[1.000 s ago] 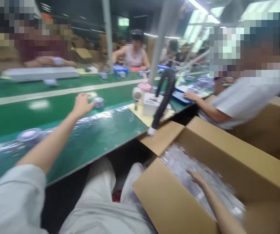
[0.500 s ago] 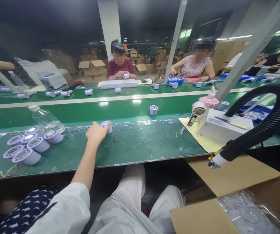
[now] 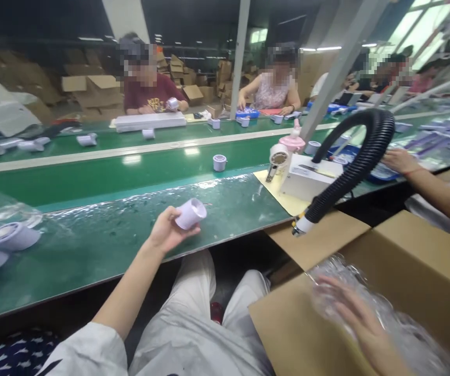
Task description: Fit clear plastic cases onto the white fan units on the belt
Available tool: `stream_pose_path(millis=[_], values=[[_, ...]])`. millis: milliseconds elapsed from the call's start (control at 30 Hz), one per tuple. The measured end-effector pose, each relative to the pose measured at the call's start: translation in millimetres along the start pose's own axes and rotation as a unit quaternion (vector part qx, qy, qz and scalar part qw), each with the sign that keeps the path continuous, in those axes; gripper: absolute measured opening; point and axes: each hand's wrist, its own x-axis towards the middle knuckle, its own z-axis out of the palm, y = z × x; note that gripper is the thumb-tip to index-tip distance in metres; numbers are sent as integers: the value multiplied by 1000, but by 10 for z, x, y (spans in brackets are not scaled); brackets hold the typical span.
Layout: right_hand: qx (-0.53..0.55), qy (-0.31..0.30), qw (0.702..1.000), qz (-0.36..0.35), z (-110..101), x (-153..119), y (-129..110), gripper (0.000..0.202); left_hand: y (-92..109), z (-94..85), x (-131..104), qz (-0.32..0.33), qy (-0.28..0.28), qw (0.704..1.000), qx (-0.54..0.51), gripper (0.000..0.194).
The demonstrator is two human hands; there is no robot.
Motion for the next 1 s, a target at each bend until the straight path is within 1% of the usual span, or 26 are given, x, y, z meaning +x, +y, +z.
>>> stream_pose_path(millis=[33, 67, 100, 133, 167, 200, 233, 267, 300, 333, 367, 433, 467, 500, 533, 567, 633, 667, 767, 833, 867, 933, 1000], values=[[-15, -37, 999, -26, 102, 35, -234, 37, -50, 208, -73, -46, -99, 991, -76, 46], [-45, -67, 996, -47, 205, 75, -457, 41, -105, 407, -144, -102, -194, 964, -147, 48], [-76, -72, 992, -76, 303, 114, -651, 45, -161, 590, -212, -158, -274, 927, -199, 50], [-104, -60, 987, -108, 392, 149, -808, 47, -215, 749, -275, -200, -330, 896, -221, 49], [-131, -45, 982, -126, 467, 174, -923, 49, -260, 881, -331, -219, -367, 880, -209, 46], [-159, -24, 979, -129, 524, 189, -998, 50, -293, 984, -379, -215, -394, 876, -179, 43], [-185, -6, 975, -120, 564, 194, -1039, 51, -311, 1058, -418, -194, -417, 877, -138, 38], [-205, 4, 973, -102, 584, 191, -1054, 50, -314, 1106, -448, -159, -438, 880, -90, 34], [-215, 3, 973, -82, 588, 183, -1053, 47, -303, 1133, -472, -111, -455, 883, -38, 30], [-210, -11, 975, -65, 578, 174, -1045, 43, -282, 1144, -491, -49, -462, 885, 14, 26], [-187, -35, 980, -50, 558, 166, -1036, 37, -259, 1143, -507, 22, -457, 887, 64, 23], [-94, -93, 991, -21, 504, 161, -1034, 21, -228, 1130, -533, 159, -414, 886, 135, 17], [-37, -115, 993, 0, 477, 163, -1045, 13, -230, 1124, -542, 207, -390, 885, 150, 17], [15, -127, 991, 23, 455, 167, -1062, 4, -248, 1121, -548, 235, -369, 886, 152, 20], [56, -129, 989, 45, 440, 170, -1083, 4, -281, 1120, -550, 249, -355, 889, 145, 27], [81, -122, 987, 64, 432, 172, -1105, 13, -325, 1121, -549, 255, -348, 892, 132, 37], [92, -90, 988, 81, 439, 169, -1138, 24, -431, 1126, -537, 273, -345, 892, 106, 53], [84, -70, 991, 79, 450, 162, -1147, 25, -484, 1128, -528, 287, -345, 888, 98, 57], [41, -20, 998, 35, 490, 135, -1152, 22, -605, 1123, -501, 318, -338, 881, 92, 58], [32, -19, 999, 0, 503, 121, -1152, 20, -649, 1113, -485, 319, -332, 883, 93, 59], [41, -23, 999, -1, 505, 118, -1154, 21, -660, 1108, -479, 318, -333, 883, 95, 62], [80, -27, 996, 33, 503, 122, -1155, 23, -664, 1098, -473, 322, -349, 874, 106, 67], [130, -17, 987, 91, 501, 135, -1144, 25, -646, 1092, -479, 323, -380, 858, 125, 71]])
